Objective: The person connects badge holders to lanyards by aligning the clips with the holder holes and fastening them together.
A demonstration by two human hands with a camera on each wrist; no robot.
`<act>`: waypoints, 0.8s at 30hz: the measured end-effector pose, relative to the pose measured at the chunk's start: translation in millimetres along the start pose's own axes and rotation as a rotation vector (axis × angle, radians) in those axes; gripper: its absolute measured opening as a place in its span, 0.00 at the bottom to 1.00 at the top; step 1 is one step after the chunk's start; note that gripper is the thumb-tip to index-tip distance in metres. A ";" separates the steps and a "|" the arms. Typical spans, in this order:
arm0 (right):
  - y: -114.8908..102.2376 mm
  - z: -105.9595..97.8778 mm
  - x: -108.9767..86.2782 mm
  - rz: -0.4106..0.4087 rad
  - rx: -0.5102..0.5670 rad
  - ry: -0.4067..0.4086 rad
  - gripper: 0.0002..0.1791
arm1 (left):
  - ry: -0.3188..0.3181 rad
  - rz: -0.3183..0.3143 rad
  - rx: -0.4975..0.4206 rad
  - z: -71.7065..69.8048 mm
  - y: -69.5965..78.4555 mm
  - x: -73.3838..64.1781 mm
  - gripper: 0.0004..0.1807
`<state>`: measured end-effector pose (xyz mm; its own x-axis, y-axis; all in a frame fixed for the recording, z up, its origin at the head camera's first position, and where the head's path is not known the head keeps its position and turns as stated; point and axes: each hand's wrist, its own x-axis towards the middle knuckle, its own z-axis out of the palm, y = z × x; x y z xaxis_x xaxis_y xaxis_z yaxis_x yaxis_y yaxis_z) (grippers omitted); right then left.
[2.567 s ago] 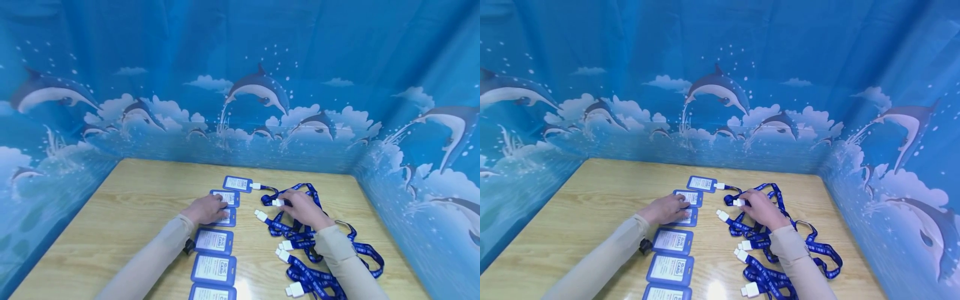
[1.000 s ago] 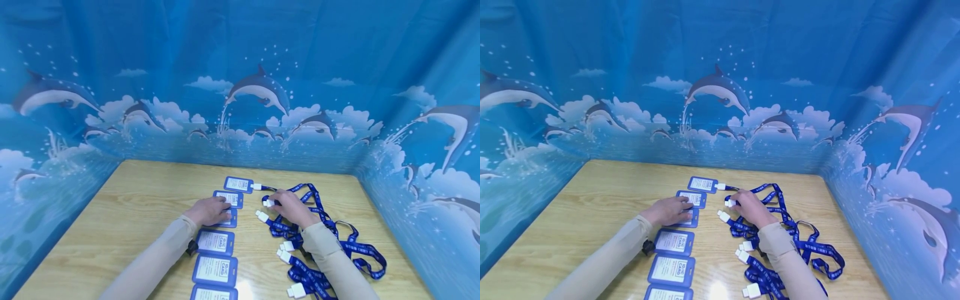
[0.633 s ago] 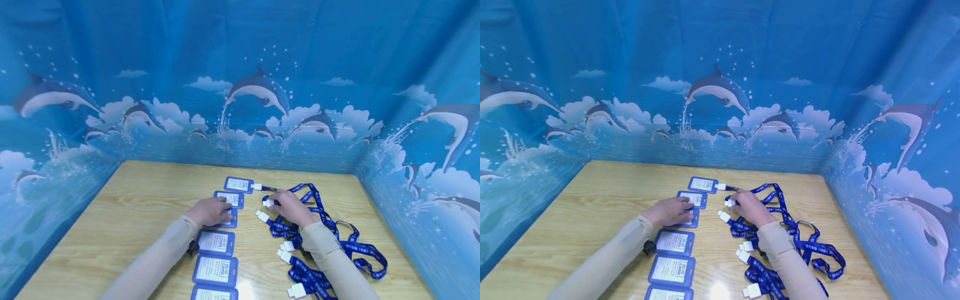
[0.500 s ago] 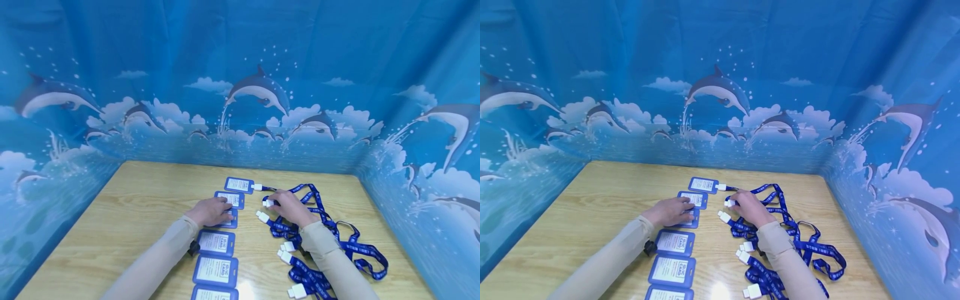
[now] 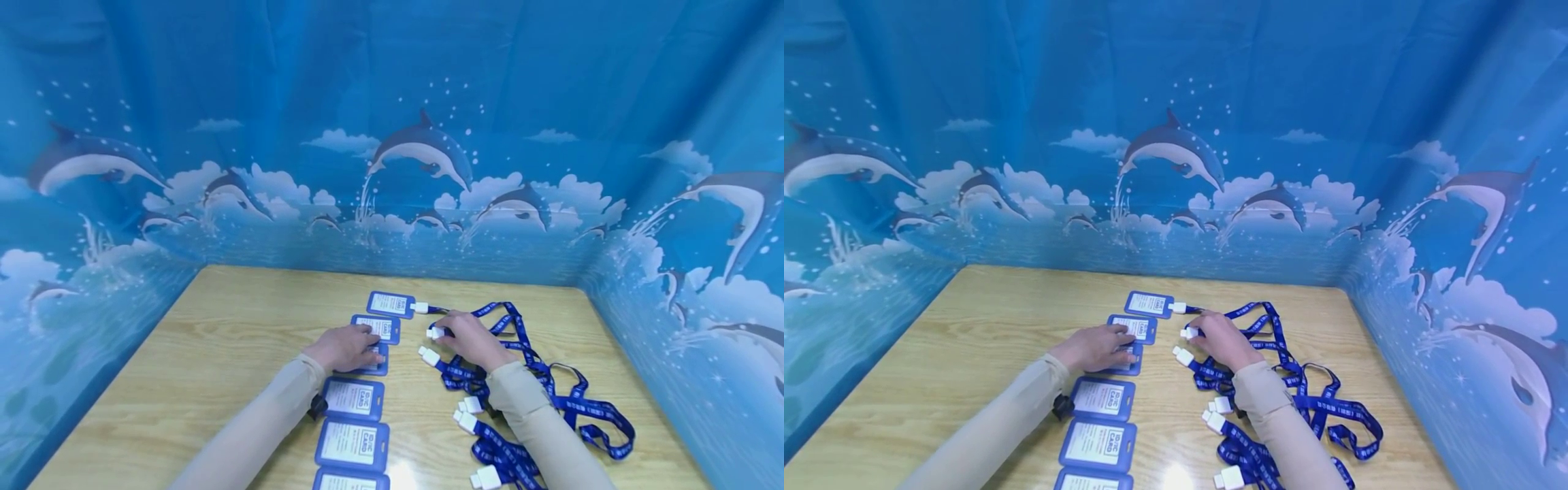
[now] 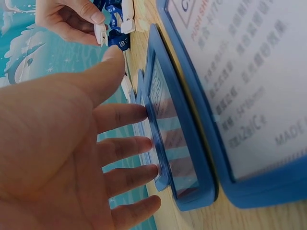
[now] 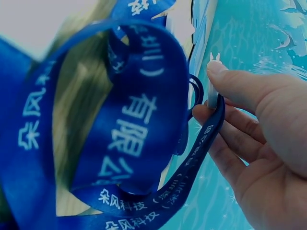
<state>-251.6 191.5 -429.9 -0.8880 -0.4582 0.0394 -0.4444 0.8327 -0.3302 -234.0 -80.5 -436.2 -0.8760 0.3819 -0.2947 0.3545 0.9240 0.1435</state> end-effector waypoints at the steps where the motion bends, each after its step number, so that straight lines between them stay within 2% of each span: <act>1: -0.4 0.3 0.6 0.003 0.002 -0.004 0.17 | -0.002 0.002 0.001 0.4 -0.3 -0.1 0.34; 15: -3.7 4.5 5.2 0.018 -0.016 0.009 0.16 | -0.007 0.009 0.000 1.5 -0.9 0.0 0.36; 20: -5.8 4.6 7.3 0.029 -0.030 -0.004 0.16 | -0.010 0.000 0.006 1.3 -0.3 0.2 0.36; 24: -7.3 4.4 9.0 0.032 -0.031 -0.017 0.17 | -0.008 0.017 0.013 1.3 -0.9 0.2 0.36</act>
<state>-255.8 179.9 -431.2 -0.8999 -0.4359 0.0127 -0.4190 0.8563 -0.3020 -234.1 -81.3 -437.6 -0.8670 0.3976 -0.3002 0.3737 0.9175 0.1360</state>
